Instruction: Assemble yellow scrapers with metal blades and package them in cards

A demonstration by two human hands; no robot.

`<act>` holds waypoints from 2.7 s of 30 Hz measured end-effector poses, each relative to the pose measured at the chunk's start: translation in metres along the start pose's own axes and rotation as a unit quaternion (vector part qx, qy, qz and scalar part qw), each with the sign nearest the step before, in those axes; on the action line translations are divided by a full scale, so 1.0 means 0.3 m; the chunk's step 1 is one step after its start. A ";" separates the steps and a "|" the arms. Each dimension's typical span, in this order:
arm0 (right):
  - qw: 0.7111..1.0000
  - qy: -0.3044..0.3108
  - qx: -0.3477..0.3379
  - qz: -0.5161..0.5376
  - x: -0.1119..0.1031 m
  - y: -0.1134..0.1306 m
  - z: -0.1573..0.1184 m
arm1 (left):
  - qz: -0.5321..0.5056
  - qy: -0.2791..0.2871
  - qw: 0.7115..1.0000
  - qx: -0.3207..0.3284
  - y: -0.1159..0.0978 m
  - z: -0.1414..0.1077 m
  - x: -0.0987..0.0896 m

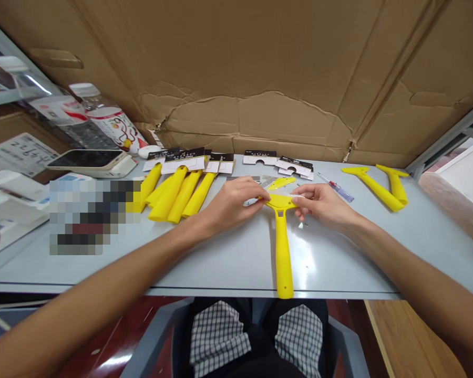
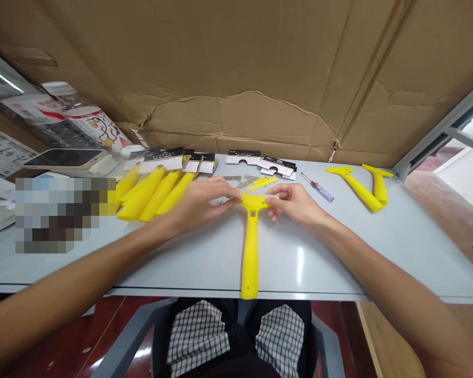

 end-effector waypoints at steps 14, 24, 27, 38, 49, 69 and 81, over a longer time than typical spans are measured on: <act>1.000 -0.015 -0.001 0.007 -0.007 0.007 -0.001 | -0.044 -0.080 0.989 -0.115 0.036 0.003 -0.027; 1.000 -0.003 -0.003 0.031 -0.003 0.010 -0.002 | -0.381 -0.073 0.835 -0.390 0.119 -0.038 0.047; 0.999 0.006 0.007 0.047 -0.003 0.003 0.002 | -0.389 -0.107 0.815 -0.415 0.109 -0.046 0.056; 0.996 0.028 0.005 0.087 0.013 0.002 -0.002 | -0.372 -0.146 0.816 -0.419 0.074 -0.040 0.049; 0.993 -0.055 -0.006 0.107 -0.005 -0.008 0.010 | -0.278 -0.167 0.878 -0.351 -0.003 -0.001 0.064; 0.990 -0.026 0.006 0.139 0.041 -0.026 0.005 | 0.083 0.061 0.972 -0.213 -0.073 0.002 0.133; 0.994 -0.025 -0.024 0.102 0.045 0.004 -0.027 | 0.147 0.085 0.961 -0.217 -0.073 -0.004 0.126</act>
Point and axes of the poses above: each hand's wrist, its own z-axis towards the middle knuckle, its own x-axis out of the palm, y = z × x, the point moved 5 cm from there along z, towards the middle knuckle, and after that the axes turned 14 degrees about -z, right-handed, at the moved point
